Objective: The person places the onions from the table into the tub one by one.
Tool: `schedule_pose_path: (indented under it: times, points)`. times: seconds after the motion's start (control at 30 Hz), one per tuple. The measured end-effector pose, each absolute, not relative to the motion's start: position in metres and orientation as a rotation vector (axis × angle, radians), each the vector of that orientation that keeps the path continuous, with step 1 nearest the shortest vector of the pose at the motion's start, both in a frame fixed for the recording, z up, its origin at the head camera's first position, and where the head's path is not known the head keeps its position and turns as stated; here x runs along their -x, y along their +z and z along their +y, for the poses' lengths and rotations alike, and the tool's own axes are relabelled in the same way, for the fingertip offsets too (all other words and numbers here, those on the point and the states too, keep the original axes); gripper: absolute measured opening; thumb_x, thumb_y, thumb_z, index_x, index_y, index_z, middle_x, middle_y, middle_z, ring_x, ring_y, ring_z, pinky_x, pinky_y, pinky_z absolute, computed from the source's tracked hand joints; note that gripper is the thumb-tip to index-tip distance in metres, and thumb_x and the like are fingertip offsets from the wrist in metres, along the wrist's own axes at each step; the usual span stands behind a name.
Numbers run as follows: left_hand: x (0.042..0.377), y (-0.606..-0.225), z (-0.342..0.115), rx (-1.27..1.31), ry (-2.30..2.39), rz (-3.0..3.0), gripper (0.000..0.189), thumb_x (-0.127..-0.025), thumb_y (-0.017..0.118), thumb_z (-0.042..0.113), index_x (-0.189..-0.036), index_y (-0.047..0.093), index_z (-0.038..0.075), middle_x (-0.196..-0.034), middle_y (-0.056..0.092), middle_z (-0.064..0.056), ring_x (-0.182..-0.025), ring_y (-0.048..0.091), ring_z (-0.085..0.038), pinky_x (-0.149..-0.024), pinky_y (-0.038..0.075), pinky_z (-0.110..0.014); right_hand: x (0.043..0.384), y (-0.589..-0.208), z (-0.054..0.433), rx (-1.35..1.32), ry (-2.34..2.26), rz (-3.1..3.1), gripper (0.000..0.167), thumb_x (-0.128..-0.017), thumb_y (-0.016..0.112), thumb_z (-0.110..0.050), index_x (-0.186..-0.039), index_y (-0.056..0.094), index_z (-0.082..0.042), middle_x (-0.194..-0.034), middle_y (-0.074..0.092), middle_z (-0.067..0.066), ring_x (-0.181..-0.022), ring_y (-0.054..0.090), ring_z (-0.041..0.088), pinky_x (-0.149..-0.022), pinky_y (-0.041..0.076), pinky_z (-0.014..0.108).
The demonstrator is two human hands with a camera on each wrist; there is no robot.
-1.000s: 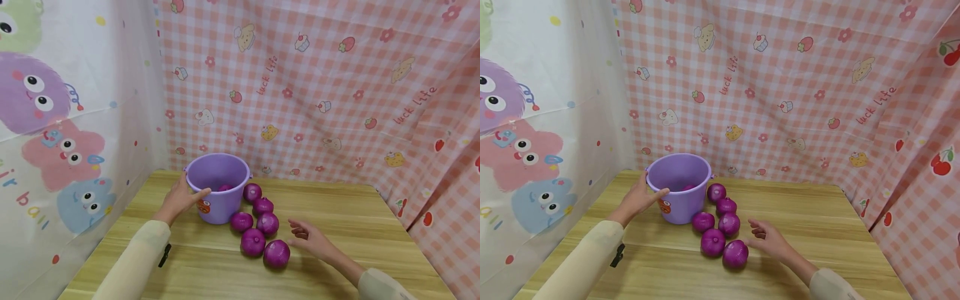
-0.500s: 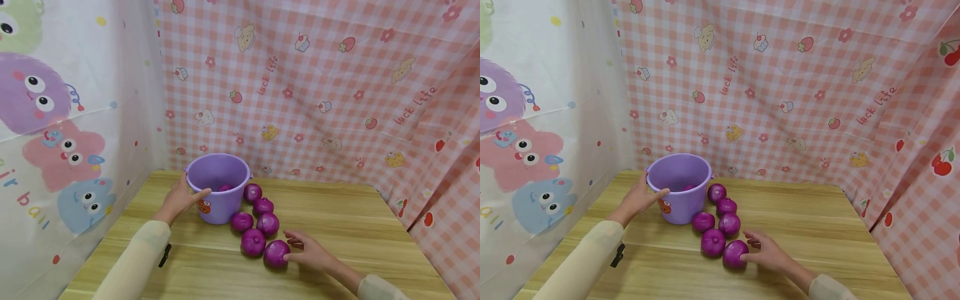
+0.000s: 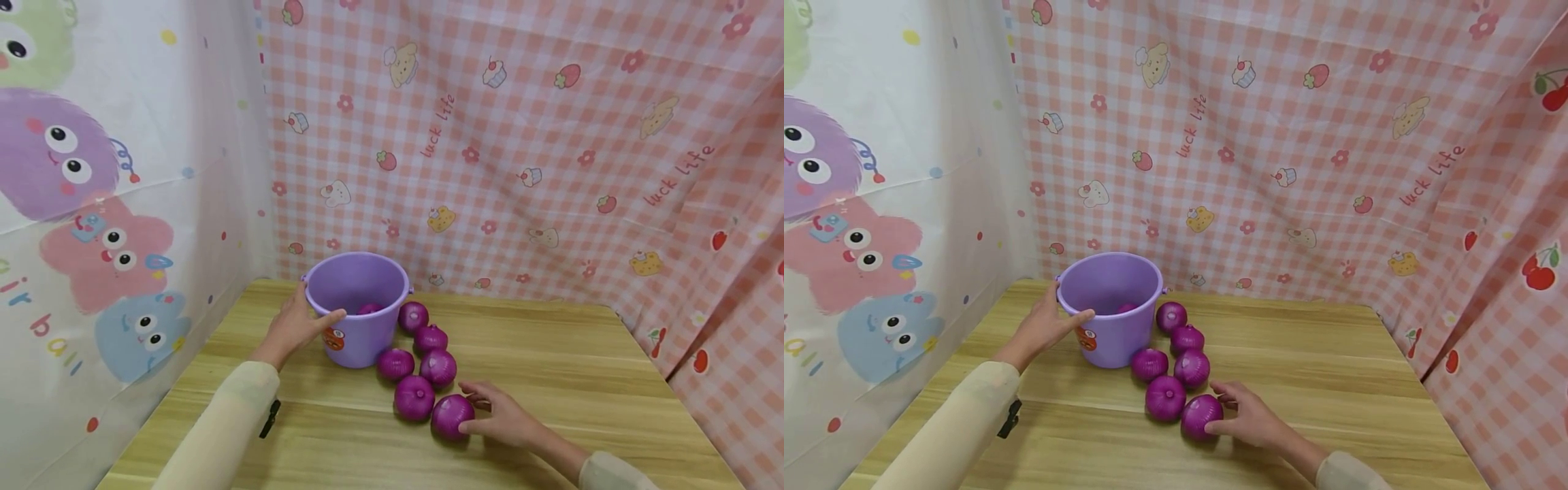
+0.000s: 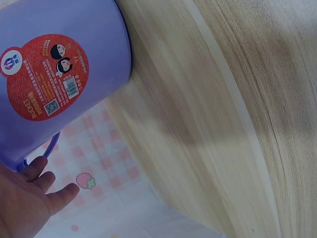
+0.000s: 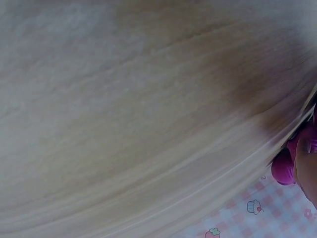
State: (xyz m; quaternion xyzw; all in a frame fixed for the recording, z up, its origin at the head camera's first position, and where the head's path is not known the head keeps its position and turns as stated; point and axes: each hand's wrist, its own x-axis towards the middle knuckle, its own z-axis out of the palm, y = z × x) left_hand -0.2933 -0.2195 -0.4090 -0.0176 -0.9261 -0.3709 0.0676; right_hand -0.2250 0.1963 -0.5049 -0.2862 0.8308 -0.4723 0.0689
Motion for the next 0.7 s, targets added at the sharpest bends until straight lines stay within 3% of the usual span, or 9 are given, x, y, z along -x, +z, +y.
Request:
schedule_pose_path:
  times: [0.33, 0.53, 0.7]
  points:
    - [0.2938, -0.4100, -0.2193, 0.043, -1.097, -2.805, 0.123, -0.078, 0.064, 0.076, -0.159, 0.003, 0.008, -0.159, 0.022, -0.027, -0.142, 0.025, -0.047, -0.109, 0.025, -0.068, 0.2243, -0.5091, 0.1935, 0.843, -1.368, 2.521, 0.076, -0.084, 0.081, -0.027, -0.140, 0.047, 0.010, -0.132, 0.052, 0.022, -0.117, 0.055, 0.031, -0.102, 0.047, 0.044]
    - [0.2950, -0.4115, -0.2202, 0.051, -1.124, -2.793, 0.122, -0.078, 0.066, 0.074, -0.160, 0.001, 0.010, -0.160, 0.021, -0.025, -0.143, 0.024, -0.047, -0.109, 0.024, -0.068, 0.2236, -0.5083, 0.1924, 0.829, -1.387, 2.479, 0.074, -0.085, 0.081, -0.024, -0.140, 0.047, 0.011, -0.133, 0.051, 0.022, -0.118, 0.054, 0.037, -0.102, 0.047, 0.042]
    - [0.2953, -0.4117, -0.2203, 0.051, -1.145, -2.781, 0.124, -0.076, 0.066, 0.076, -0.160, 0.003, 0.012, -0.160, 0.022, -0.024, -0.143, 0.025, -0.046, -0.109, 0.025, -0.068, 0.2228, -0.5076, 0.1918, 0.819, -1.409, 2.447, 0.071, -0.085, 0.080, -0.022, -0.139, 0.047, 0.011, -0.131, 0.052, 0.021, -0.118, 0.054, 0.035, -0.101, 0.048, 0.033]
